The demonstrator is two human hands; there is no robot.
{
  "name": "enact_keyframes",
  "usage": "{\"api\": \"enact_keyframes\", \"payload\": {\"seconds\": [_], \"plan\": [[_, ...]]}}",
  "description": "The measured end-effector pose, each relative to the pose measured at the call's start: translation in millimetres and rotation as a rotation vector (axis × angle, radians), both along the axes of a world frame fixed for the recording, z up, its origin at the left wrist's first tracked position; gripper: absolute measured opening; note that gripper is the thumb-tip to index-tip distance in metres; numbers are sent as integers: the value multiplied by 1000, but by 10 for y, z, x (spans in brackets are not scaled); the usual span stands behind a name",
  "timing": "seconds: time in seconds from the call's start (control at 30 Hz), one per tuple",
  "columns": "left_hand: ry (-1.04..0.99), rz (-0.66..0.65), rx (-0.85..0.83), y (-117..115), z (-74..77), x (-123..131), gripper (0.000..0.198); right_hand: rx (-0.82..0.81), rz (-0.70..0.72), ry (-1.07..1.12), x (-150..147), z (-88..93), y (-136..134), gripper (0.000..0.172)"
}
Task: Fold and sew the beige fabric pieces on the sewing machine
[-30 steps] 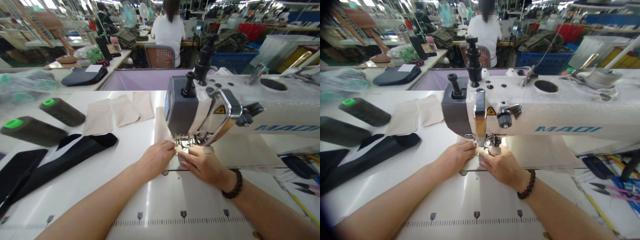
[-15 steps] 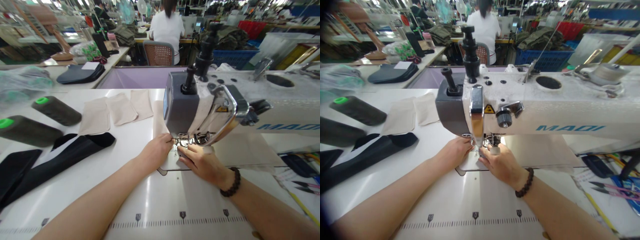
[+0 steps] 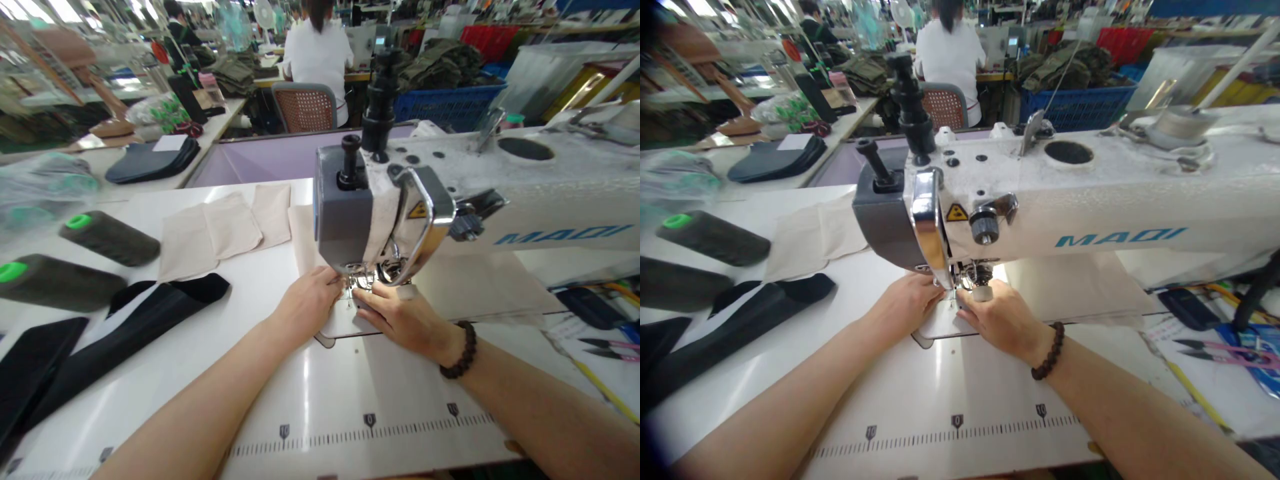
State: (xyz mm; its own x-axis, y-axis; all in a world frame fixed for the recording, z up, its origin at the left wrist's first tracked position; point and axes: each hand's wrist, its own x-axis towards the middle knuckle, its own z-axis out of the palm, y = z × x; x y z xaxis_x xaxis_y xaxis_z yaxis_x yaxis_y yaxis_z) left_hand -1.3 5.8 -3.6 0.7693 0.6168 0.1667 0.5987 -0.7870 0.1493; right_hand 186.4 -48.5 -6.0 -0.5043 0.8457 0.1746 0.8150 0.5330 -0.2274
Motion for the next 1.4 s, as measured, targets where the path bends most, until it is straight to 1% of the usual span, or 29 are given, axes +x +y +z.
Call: {"api": "enact_keyframes", "payload": {"seconds": [0.13, 0.2, 0.3, 0.4, 0.57, 0.8, 0.97, 1.07, 1.17, 1.23, 1.33, 1.4], "plan": [[87, -6, 23, -106, 58, 30, 15, 1, 17, 1, 14, -19, 6, 25], [115, 19, 9, -160, 100, 53, 14, 22, 25, 6, 24, -46, 12, 27], [127, 47, -33, -206, 161, 78, 21, 41, 18, 8, 35, -77, 15, 28], [111, 21, -48, -210, 195, 90, 27, 46, 20, 8, 44, -86, 15, 27], [95, -42, -33, -198, 200, 91, 28, 18, 33, 13, 54, -85, 24, 29], [88, 12, -127, -283, 193, 79, 44, 3, 51, 72, 60, -71, 14, 29], [96, 40, -230, -323, 182, 106, 44, 6, 67, 87, 71, -69, 10, 30], [90, 39, -240, -318, 184, 123, 43, -19, 63, 92, 78, -73, 11, 30], [93, 29, -223, -316, 201, 126, 45, -9, 55, 105, 89, -61, 4, 31], [119, -19, -205, -329, 209, 116, 40, 15, 100, 123, 96, -36, -9, 33], [232, -181, -141, -372, 207, 86, 19, 57, 265, 116, 98, 18, -44, 38], [291, -259, -125, -407, 207, 66, 20, 83, 365, 101, 90, 47, -73, 39]]}}
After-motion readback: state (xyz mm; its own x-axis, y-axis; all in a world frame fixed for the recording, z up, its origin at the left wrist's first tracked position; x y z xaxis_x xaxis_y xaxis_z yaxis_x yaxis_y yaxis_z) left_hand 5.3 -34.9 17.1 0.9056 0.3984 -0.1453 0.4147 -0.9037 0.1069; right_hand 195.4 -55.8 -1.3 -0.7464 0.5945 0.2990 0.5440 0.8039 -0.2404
